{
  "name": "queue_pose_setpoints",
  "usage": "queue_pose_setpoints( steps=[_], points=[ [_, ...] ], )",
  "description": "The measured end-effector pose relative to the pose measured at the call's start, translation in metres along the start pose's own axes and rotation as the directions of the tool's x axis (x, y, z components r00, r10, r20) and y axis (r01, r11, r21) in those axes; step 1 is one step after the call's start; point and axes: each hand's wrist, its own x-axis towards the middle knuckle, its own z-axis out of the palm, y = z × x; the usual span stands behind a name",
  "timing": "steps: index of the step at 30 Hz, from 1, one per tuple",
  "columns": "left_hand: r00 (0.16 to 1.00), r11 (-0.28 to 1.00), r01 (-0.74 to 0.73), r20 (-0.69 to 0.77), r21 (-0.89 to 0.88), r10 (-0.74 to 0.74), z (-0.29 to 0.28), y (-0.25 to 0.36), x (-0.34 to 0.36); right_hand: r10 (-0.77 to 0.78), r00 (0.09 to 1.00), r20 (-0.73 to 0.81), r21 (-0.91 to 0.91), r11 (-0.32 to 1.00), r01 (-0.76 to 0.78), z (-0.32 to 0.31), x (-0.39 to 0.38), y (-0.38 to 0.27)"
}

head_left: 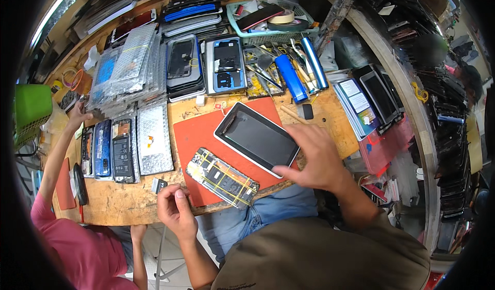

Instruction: The person disassembles a smartphone, removes the back cover, and handles the internal components. They then place a new back cover onto the phone chassis and use tape to secure parts. The person also handles a SIM card and a phone box during the process.

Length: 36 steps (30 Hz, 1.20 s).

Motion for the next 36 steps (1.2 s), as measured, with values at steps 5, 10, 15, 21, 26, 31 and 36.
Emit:
queue_pose_setpoints(
  steps=[5,10,15,21,26,31,36],
  points=[
    [0.998,1.0,0.019,-0.055,-0.019,-0.02,-0.003,0.001,-0.002,0.054,0.993,0.1,-0.077,0.996,-0.047,0.013,0.008,-0.025],
    [0.999,0.998,0.034,-0.037,-0.055,-0.036,0.002,0.012,0.008,-0.036,0.999,-0.016,0.035,0.999,0.037,0.004,0.003,-0.019],
    [0.982,0.948,0.19,0.041,-0.256,-0.186,0.032,0.042,0.029,-0.178,0.967,-0.184,0.052,0.98,0.191,0.001,-0.008,-0.025],
    [0.898,0.746,0.43,0.33,-0.508,-0.293,0.071,0.066,0.042,-0.228,0.947,-0.225,-0.004,0.972,0.233,0.015,-0.011,-0.034],
    [0.905,0.784,0.401,0.338,-0.473,-0.259,0.083,0.064,0.036,-0.167,0.967,-0.191,-0.005,0.986,0.169,0.018,-0.016,-0.029],
    [0.914,0.844,0.357,0.336,-0.401,-0.227,0.097,0.053,0.034,-0.068,0.994,-0.081,0.025,0.997,0.07,0.021,-0.016,-0.018],
    [0.915,0.853,0.355,0.331,-0.383,-0.232,0.102,0.053,0.035,-0.09,0.992,-0.09,0.074,0.992,0.097,0.018,-0.009,-0.012]
  ],
)
